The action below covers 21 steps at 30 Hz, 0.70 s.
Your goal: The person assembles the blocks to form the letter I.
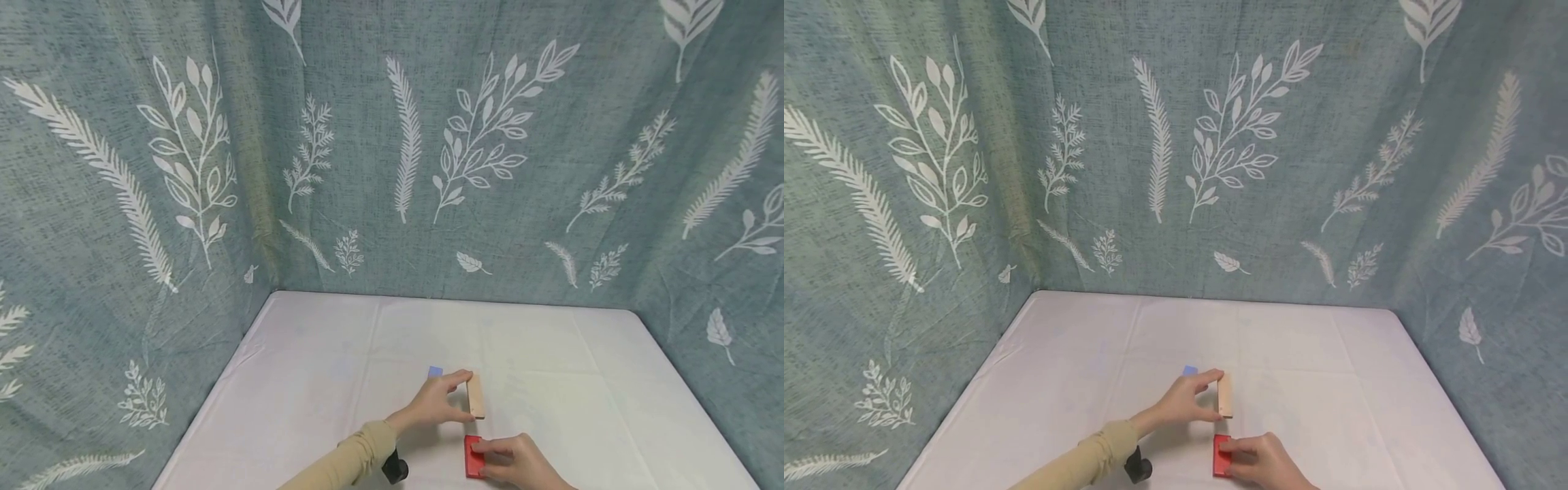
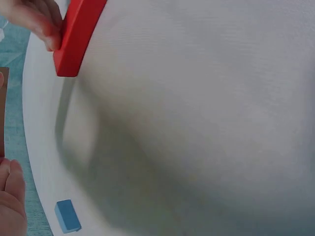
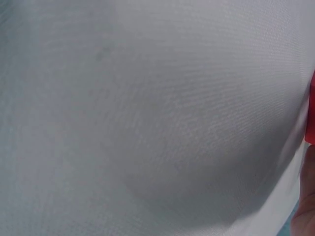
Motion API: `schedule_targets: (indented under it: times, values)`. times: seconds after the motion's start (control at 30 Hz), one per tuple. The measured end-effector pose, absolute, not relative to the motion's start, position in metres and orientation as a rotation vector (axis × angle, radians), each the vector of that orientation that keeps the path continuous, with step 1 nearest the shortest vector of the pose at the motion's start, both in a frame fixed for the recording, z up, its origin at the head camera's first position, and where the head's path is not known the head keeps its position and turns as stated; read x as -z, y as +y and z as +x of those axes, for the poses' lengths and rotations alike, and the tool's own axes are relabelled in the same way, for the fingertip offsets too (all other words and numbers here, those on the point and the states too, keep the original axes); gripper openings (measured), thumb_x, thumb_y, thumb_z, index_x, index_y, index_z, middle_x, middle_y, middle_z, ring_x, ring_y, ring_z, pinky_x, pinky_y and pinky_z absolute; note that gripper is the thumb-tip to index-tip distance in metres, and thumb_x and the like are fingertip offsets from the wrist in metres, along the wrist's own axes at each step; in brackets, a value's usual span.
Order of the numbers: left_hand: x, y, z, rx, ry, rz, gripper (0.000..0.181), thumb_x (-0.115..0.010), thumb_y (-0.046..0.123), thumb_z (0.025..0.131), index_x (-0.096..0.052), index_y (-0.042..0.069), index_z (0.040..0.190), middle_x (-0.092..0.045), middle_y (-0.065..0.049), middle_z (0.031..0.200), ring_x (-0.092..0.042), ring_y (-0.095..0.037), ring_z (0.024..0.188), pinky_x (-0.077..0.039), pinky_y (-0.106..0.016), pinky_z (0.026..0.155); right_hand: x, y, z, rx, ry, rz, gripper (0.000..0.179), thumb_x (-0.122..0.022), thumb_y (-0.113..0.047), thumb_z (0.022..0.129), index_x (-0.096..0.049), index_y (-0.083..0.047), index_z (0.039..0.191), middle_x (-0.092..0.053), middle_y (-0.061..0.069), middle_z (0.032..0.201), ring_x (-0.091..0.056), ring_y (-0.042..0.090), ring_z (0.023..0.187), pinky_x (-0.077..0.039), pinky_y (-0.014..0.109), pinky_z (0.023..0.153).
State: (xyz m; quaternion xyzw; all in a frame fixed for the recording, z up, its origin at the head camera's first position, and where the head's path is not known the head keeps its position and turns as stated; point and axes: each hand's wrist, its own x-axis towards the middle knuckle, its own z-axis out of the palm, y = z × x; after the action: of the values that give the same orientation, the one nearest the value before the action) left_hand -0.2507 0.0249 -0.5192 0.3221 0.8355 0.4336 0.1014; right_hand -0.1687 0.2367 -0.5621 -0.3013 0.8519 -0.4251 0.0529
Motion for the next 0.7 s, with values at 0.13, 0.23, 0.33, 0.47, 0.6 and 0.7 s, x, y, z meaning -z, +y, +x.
schedule_targets:
  times: [0.13, 0.23, 0.33, 0.47, 0.6, 0.7]
  values:
    - [0.523, 0.025, -0.249, -1.275, 2.470, 0.938, 0.074, -0.082, 0.016, 0.073, -0.048, 0.000, 0.137, -0.046, -0.016, 0.144, -0.045, -0.026, 0.134, -0.046, -0.024, 0.104, 0.562, 0.237, -0.170, 1.274, 2.574, -0.866, 0.036, -0.072, -0.031, 0.083, -0.072, -0.005, 0.108, -0.073, 0.011, 0.104, -0.063, 0.001, 0.100, -0.054, 0.013, 0.077]
    - [0.527, 0.026, -0.248, -1.253, 2.490, 0.931, 0.074, -0.082, 0.017, 0.072, -0.048, 0.000, 0.136, -0.047, -0.016, 0.143, -0.046, -0.026, 0.133, -0.047, -0.025, 0.103, 0.561, 0.237, -0.170, 1.264, 2.568, -0.848, 0.037, -0.072, -0.031, 0.083, -0.072, -0.004, 0.108, -0.072, 0.011, 0.105, -0.064, 0.003, 0.101, -0.056, 0.016, 0.078]
    - [0.531, 0.026, -0.248, -1.233, 2.505, 0.920, 0.075, -0.083, 0.018, 0.071, -0.049, 0.000, 0.135, -0.048, -0.015, 0.143, -0.047, -0.025, 0.132, -0.047, -0.024, 0.103, 0.559, 0.236, -0.170, 1.265, 2.563, -0.840, 0.037, -0.072, -0.031, 0.083, -0.072, -0.004, 0.109, -0.072, 0.011, 0.105, -0.064, 0.003, 0.101, -0.057, 0.018, 0.078]
    - [0.536, 0.026, -0.248, -1.193, 2.510, 0.916, 0.074, -0.084, 0.019, 0.071, -0.051, 0.001, 0.135, -0.050, -0.013, 0.142, -0.047, -0.023, 0.132, -0.046, -0.024, 0.104, 0.560, 0.236, -0.169, 1.272, 2.582, -0.887, 0.035, -0.071, -0.029, 0.084, -0.072, -0.004, 0.108, -0.072, 0.012, 0.104, -0.064, 0.004, 0.101, -0.055, 0.015, 0.079]
    - [0.539, 0.026, -0.249, -1.126, 2.537, 0.928, 0.074, -0.083, 0.022, 0.071, -0.051, 0.002, 0.134, -0.051, -0.011, 0.141, -0.048, -0.022, 0.132, -0.044, -0.026, 0.107, 0.560, 0.236, -0.168, 1.277, 2.596, -0.913, 0.034, -0.071, -0.029, 0.084, -0.072, -0.004, 0.107, -0.073, 0.012, 0.104, -0.064, 0.005, 0.101, -0.051, 0.011, 0.079]
    - [0.540, 0.026, -0.249, -1.091, 2.557, 0.935, 0.074, -0.084, 0.023, 0.071, -0.052, 0.002, 0.134, -0.053, -0.009, 0.140, -0.048, -0.021, 0.131, -0.043, -0.026, 0.108, 0.560, 0.236, -0.169, 1.278, 2.581, -0.871, 0.035, -0.071, -0.030, 0.083, -0.072, -0.005, 0.108, -0.072, 0.011, 0.104, -0.063, 0.003, 0.101, -0.051, 0.011, 0.079]
